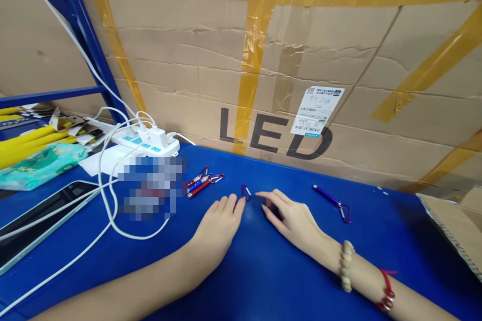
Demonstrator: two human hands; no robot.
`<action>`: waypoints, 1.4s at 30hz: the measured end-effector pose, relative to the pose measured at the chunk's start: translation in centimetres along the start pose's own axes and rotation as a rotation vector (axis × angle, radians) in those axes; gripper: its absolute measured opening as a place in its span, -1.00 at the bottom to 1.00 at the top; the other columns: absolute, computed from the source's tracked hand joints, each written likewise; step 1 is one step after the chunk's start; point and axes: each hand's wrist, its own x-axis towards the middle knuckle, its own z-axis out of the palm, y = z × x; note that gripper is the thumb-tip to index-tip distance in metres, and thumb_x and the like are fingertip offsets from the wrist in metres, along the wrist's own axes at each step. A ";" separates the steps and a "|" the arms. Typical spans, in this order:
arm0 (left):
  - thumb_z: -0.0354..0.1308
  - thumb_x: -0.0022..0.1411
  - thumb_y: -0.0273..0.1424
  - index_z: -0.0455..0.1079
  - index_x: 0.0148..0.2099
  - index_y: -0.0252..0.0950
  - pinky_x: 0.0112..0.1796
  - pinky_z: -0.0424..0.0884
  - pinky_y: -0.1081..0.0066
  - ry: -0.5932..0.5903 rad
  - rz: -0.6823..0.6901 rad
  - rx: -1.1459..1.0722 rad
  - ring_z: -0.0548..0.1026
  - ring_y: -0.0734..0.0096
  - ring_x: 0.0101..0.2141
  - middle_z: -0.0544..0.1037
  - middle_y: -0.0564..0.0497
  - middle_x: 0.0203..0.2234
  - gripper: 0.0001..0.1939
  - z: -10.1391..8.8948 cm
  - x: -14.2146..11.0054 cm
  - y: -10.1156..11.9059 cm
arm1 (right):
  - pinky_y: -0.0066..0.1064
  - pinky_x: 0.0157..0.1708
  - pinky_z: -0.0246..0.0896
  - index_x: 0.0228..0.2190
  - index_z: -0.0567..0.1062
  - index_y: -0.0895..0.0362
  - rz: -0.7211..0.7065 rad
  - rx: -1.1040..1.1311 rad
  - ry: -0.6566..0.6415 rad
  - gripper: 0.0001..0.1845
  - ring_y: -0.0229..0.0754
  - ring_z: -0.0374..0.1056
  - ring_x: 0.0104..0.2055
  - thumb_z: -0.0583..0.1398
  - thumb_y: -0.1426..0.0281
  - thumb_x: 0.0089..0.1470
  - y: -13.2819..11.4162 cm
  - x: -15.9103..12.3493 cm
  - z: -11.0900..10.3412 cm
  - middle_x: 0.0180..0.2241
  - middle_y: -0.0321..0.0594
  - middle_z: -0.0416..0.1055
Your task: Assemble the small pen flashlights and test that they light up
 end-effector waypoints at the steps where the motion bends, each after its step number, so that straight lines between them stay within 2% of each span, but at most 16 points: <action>1: -0.04 0.10 -0.80 0.18 0.09 -0.45 -0.14 0.36 0.16 0.033 0.050 -0.083 0.36 0.04 -0.13 0.33 -0.24 -0.11 -0.51 0.4 0.0 0.0 | -0.52 -0.55 0.19 -0.01 0.29 0.06 -0.023 0.025 0.004 -0.68 -0.37 0.32 -0.50 -0.04 0.36 0.22 -0.3 -0.1 -0.1 -0.22 -0.23 0.36; 5: -0.05 0.24 -0.67 0.17 -0.05 -0.30 -0.18 0.37 0.25 0.159 0.172 -0.448 0.37 0.18 -0.20 0.33 -0.08 -0.21 -0.73 1.4 -0.1 -0.3 | -0.51 -0.42 0.25 -0.06 0.34 0.12 -0.158 0.098 0.033 -0.71 -0.33 0.33 -0.36 -0.04 0.37 0.23 -0.9 -0.2 -0.4 -0.22 -0.17 0.34; 8: -0.05 0.24 -0.64 0.12 -0.16 -0.25 -0.26 0.35 0.33 0.205 0.155 -0.659 0.39 0.25 -0.28 0.34 0.00 -0.30 -0.80 1.6 0.1 -0.5 | -0.40 -0.35 0.23 -0.14 0.39 0.14 -0.224 0.081 0.070 -0.75 -0.24 0.30 -0.31 0.06 0.31 0.18 -0.9 -0.1 -0.6 -0.29 -0.17 0.35; 12: -0.08 0.26 -0.57 0.06 -0.20 -0.23 -0.38 0.28 0.42 0.209 0.083 -0.824 0.38 0.32 -0.43 0.31 0.09 -0.43 -0.86 1.5 0.1 -0.5 | -0.34 -0.31 0.14 -0.21 0.41 0.11 -0.286 0.089 0.060 -0.80 -0.21 0.26 -0.29 0.13 0.29 0.13 -0.8 0.0 -0.5 -0.28 -0.22 0.39; 16: -0.12 0.31 -0.46 0.08 -0.17 -0.22 -0.44 0.21 0.47 0.177 0.123 -0.937 0.33 0.38 -0.50 0.28 0.12 -0.47 -0.95 1.3 -0.1 -0.4 | -0.33 -0.23 0.13 -0.20 0.37 0.15 -0.310 0.158 0.011 -0.83 -0.21 0.27 -0.23 0.04 0.38 0.20 -0.8 -0.1 -0.2 -0.27 -0.21 0.41; 22: -0.12 0.31 -0.42 0.13 -0.18 -0.23 -0.46 0.18 0.46 0.116 0.107 -0.969 0.34 0.35 -0.48 0.30 0.11 -0.49 -0.95 1.0 -0.1 -0.4 | -0.33 -0.28 0.20 -0.17 0.34 0.17 -0.292 0.151 -0.051 -0.79 -0.21 0.27 -0.26 -0.04 0.39 0.24 -1.0 -0.4 -0.2 -0.27 -0.15 0.37; 26: -0.13 0.31 -0.45 0.13 -0.19 -0.23 -0.37 0.23 0.43 0.102 0.127 -0.966 0.40 0.30 -0.38 0.38 0.06 -0.41 -0.94 0.6 -0.2 -0.5 | -0.32 -0.31 0.26 -0.14 0.32 0.17 -0.276 0.133 -0.072 -0.71 -0.20 0.28 -0.30 -0.12 0.39 0.26 -0.9 -0.3 -0.2 -0.24 -0.09 0.34; 30: -0.12 0.30 -0.51 0.16 -0.20 -0.22 -0.29 0.25 0.43 0.117 0.161 -0.945 0.41 0.30 -0.31 0.41 0.05 -0.36 -0.90 0.5 -0.1 -0.6 | -0.34 -0.32 0.28 -0.13 0.31 0.13 -0.262 0.194 -0.111 -0.73 -0.20 0.31 -0.30 -0.12 0.43 0.26 -0.8 -0.2 -0.1 -0.28 -0.14 0.38; 36: -0.11 0.30 -0.51 0.16 -0.23 -0.24 -0.30 0.27 0.45 0.135 0.160 -0.947 0.39 0.34 -0.39 0.37 0.08 -0.43 -0.92 0.8 -0.1 -0.7 | -0.36 -0.35 0.29 -0.15 0.35 0.13 -0.275 0.077 -0.043 -0.74 -0.18 0.35 -0.31 -0.05 0.31 0.24 -0.4 -0.5 0.0 -0.33 -0.18 0.43; 42: -0.12 0.28 -0.48 0.17 -0.18 -0.24 -0.32 0.27 0.43 0.139 0.112 -0.970 0.36 0.36 -0.43 0.35 0.07 -0.42 -0.91 0.8 -0.2 -0.6 | -0.44 -0.41 0.27 -0.11 0.40 0.13 -0.165 0.048 0.011 -0.68 -0.22 0.36 -0.34 -0.04 0.28 0.24 -0.3 -0.5 0.0 -0.35 -0.17 0.44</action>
